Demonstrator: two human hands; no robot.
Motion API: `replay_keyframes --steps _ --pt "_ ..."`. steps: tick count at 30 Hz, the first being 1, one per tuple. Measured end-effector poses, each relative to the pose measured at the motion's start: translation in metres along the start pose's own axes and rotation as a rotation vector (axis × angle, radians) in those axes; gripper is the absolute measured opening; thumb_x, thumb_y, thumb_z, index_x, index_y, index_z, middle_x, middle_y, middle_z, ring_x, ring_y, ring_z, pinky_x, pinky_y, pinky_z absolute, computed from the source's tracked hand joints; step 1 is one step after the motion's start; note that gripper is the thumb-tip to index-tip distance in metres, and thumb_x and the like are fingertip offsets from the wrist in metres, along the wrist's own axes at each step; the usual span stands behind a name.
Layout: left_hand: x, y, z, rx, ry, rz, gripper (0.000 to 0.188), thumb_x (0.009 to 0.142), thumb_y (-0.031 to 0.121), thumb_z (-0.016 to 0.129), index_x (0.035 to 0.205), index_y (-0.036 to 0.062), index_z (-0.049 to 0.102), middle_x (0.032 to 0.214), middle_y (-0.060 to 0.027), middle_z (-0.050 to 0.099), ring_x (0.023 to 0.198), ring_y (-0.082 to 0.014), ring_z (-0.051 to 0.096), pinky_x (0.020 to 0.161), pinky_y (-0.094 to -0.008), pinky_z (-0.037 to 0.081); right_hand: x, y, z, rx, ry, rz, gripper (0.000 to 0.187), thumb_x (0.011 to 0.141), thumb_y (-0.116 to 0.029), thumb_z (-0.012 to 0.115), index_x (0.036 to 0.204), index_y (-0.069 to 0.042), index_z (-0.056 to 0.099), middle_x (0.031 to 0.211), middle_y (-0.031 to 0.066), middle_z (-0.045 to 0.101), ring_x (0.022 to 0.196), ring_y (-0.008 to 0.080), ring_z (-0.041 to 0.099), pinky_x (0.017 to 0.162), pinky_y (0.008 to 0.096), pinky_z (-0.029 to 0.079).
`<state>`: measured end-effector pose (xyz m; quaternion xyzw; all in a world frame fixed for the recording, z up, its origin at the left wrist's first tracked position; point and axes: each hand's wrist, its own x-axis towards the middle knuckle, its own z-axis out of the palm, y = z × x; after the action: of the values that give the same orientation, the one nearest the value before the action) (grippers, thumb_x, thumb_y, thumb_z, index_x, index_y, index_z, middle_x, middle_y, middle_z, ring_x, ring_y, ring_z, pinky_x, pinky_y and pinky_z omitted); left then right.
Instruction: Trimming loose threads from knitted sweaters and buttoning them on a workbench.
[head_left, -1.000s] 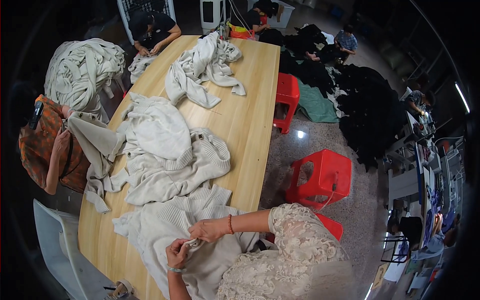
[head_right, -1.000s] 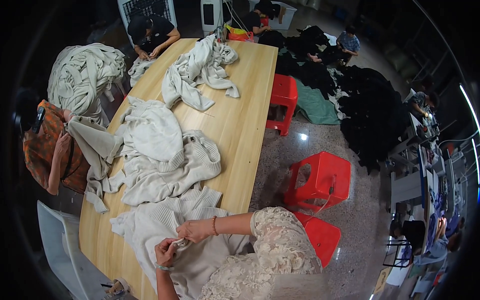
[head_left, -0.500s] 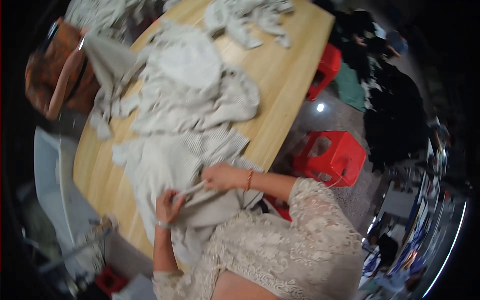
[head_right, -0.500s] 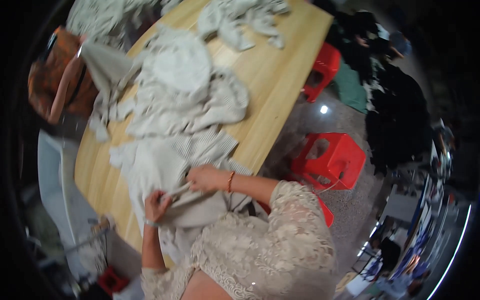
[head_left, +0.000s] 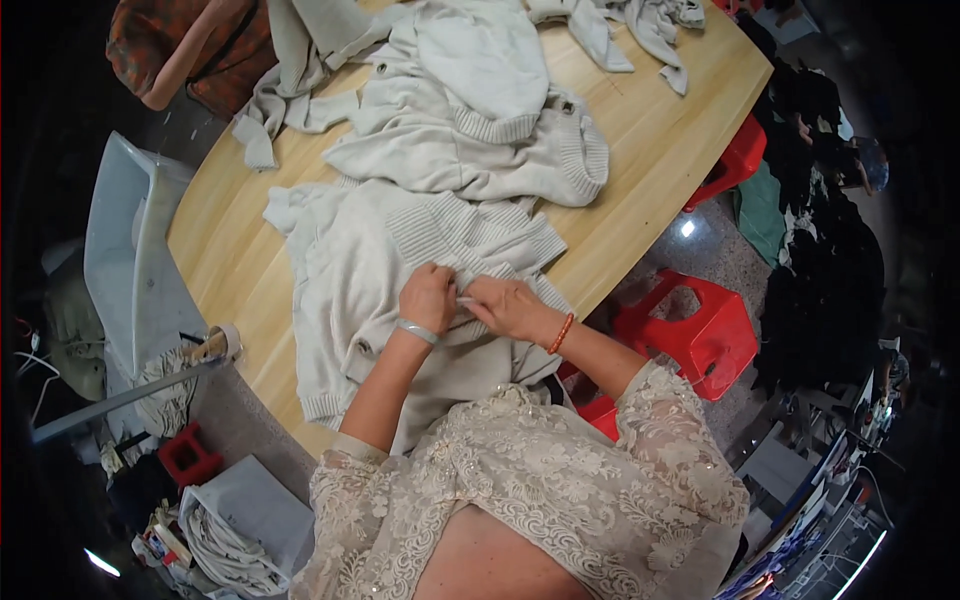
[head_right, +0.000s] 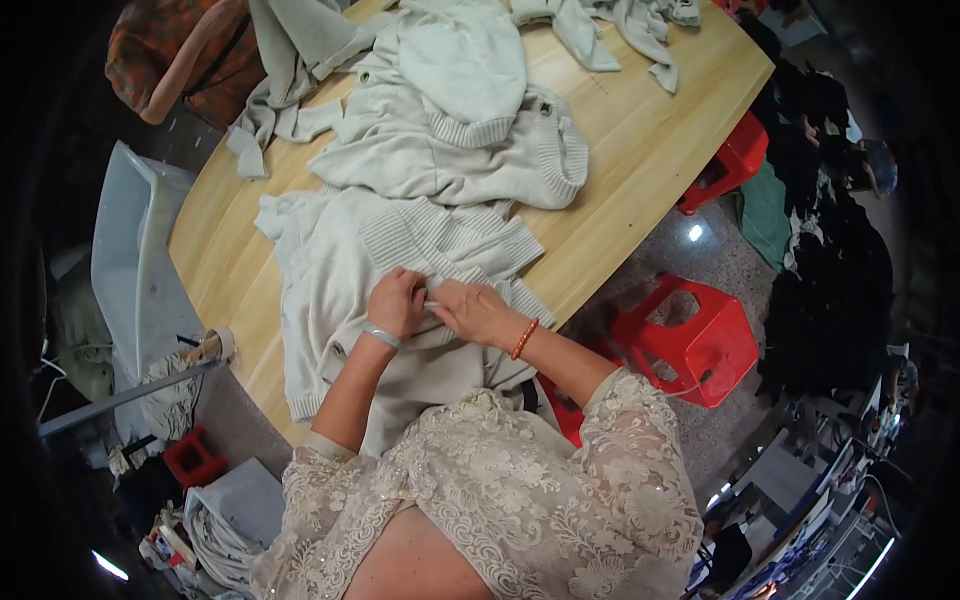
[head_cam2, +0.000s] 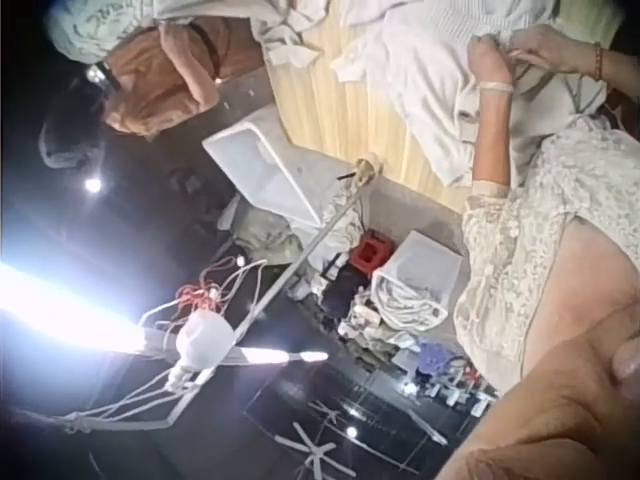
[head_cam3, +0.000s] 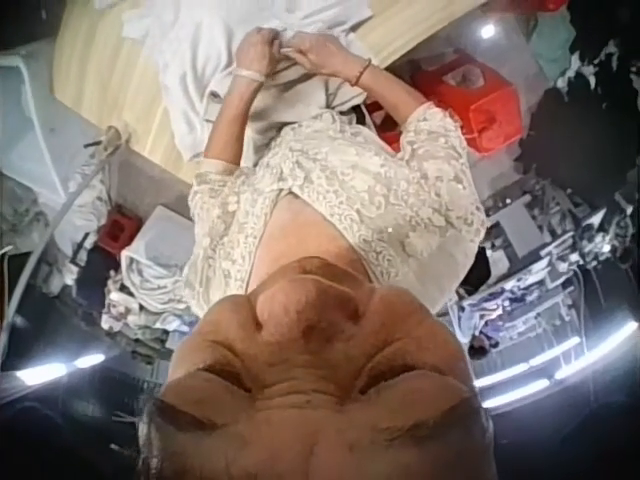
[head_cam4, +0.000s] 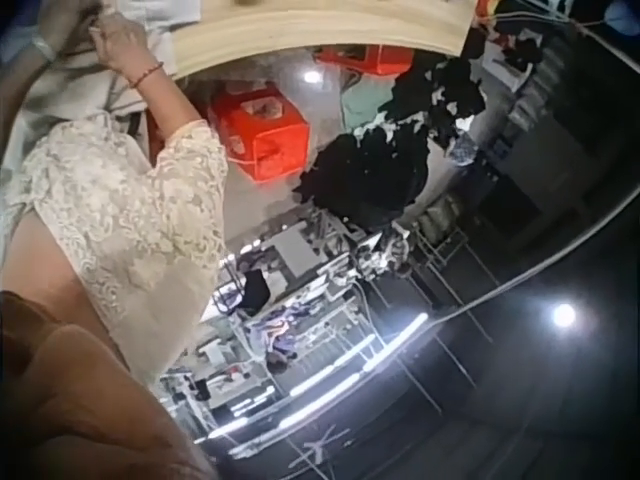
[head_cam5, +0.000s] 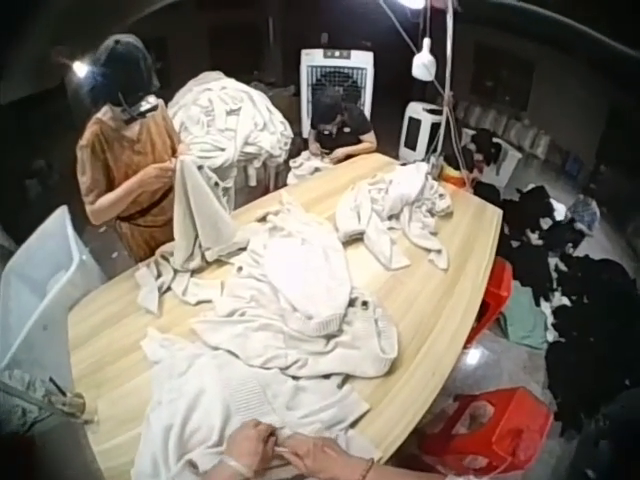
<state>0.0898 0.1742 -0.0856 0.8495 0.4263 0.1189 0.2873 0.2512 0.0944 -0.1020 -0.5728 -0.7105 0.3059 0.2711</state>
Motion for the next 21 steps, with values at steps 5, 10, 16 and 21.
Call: replay_keyframes --steps 5,10,16,21 --pt "0.004 0.002 -0.002 0.127 -0.184 -0.08 0.009 0.076 0.011 0.065 0.08 0.0036 0.062 0.086 -0.018 0.06 0.084 -0.0367 0.058 0.074 -0.0455 0.048 -0.013 0.002 0.006 0.087 0.066 -0.009 0.015 0.082 -0.013 0.061 0.094 -0.005 0.058 0.088 0.0124 0.057 0.084 0.0334 0.059 0.07 0.0397 0.049" --pt "0.006 -0.002 -0.004 0.0 -0.218 -0.122 0.013 0.072 0.008 0.067 0.079 0.0004 0.061 0.076 -0.0168 0.064 0.076 -0.0353 0.062 0.069 -0.0428 0.049 -0.007 0.0 0.014 0.125 0.039 0.033 0.017 0.08 -0.012 0.061 0.094 -0.003 0.058 0.09 0.0147 0.059 0.086 0.0342 0.06 0.075 0.041 0.049" --pt "0.008 -0.023 0.001 -0.652 -0.195 -0.349 0.014 0.081 0.01 0.07 0.085 -0.0035 0.068 0.069 -0.0028 0.065 0.055 -0.007 0.054 0.05 -0.023 0.044 0.001 -0.007 0.004 0.039 0.047 0.089 0.018 0.079 -0.014 0.063 0.094 -0.005 0.056 0.092 0.0128 0.061 0.087 0.0338 0.062 0.075 0.0426 0.05" --pt "0.01 -0.019 -0.013 -0.994 -0.209 -0.573 0.011 0.08 0.008 0.072 0.087 -0.0002 0.069 0.067 0.0007 0.062 0.052 -0.0045 0.048 0.046 -0.0191 0.035 0.005 -0.014 0.004 0.111 0.289 0.008 0.029 0.08 -0.011 0.063 0.107 -0.003 0.054 0.092 0.0157 0.061 0.086 0.0346 0.062 0.075 0.0408 0.051"
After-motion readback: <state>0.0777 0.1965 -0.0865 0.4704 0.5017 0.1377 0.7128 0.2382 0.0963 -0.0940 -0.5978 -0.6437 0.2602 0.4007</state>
